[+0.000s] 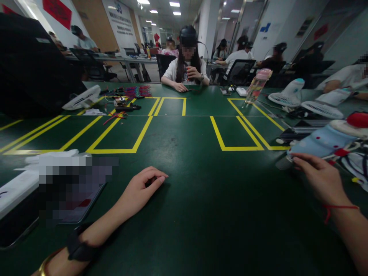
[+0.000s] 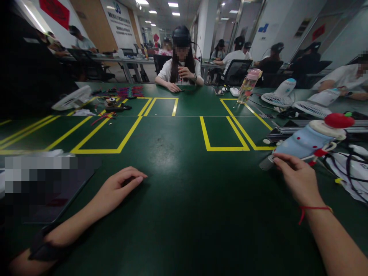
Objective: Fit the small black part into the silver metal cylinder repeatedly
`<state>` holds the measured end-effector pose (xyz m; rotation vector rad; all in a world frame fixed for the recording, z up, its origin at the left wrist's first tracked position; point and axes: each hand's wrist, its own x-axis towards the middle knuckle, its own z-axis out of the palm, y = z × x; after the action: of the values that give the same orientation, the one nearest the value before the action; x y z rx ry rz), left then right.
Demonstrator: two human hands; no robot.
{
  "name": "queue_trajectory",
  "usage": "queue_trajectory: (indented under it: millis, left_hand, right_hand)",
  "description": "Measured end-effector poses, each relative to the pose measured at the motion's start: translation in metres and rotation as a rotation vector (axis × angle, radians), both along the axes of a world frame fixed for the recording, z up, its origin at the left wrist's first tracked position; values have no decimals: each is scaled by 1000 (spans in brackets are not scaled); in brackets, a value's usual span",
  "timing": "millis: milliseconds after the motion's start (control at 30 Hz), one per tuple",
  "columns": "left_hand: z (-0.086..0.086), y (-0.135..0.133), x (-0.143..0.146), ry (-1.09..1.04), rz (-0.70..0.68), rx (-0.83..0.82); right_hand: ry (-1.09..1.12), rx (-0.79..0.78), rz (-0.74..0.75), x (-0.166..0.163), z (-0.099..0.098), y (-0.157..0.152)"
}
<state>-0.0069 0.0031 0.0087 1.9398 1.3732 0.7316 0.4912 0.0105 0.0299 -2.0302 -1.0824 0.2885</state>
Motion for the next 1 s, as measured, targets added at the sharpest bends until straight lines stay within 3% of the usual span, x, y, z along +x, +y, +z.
queue_trajectory:
  millis: [267, 333, 400, 500, 633, 833, 1000]
  left_hand:
    - [0, 0, 1, 1, -1, 3]
    - [-1, 1, 2, -6, -7, 12]
    - [-1, 1, 2, -3, -4, 18]
    - [-2, 1, 1, 13, 6, 24]
    - [-2, 1, -1, 27, 12, 36]
    - [10, 4, 23, 38, 22, 49]
    - [30, 6, 73, -45, -159, 147]
  right_hand:
    - [-136, 150, 49, -22, -16, -1]
    - [-115, 250, 204, -48, -18, 0]
    - [-81, 308, 459, -87, -18, 0]
    - [-9, 287, 814, -153, -14, -4]
    - [48, 239, 1050, -212, -13, -8]
    - [167, 152, 1091, -221, -25, -8]
    - [274, 127, 1054, -221, -36, -6]
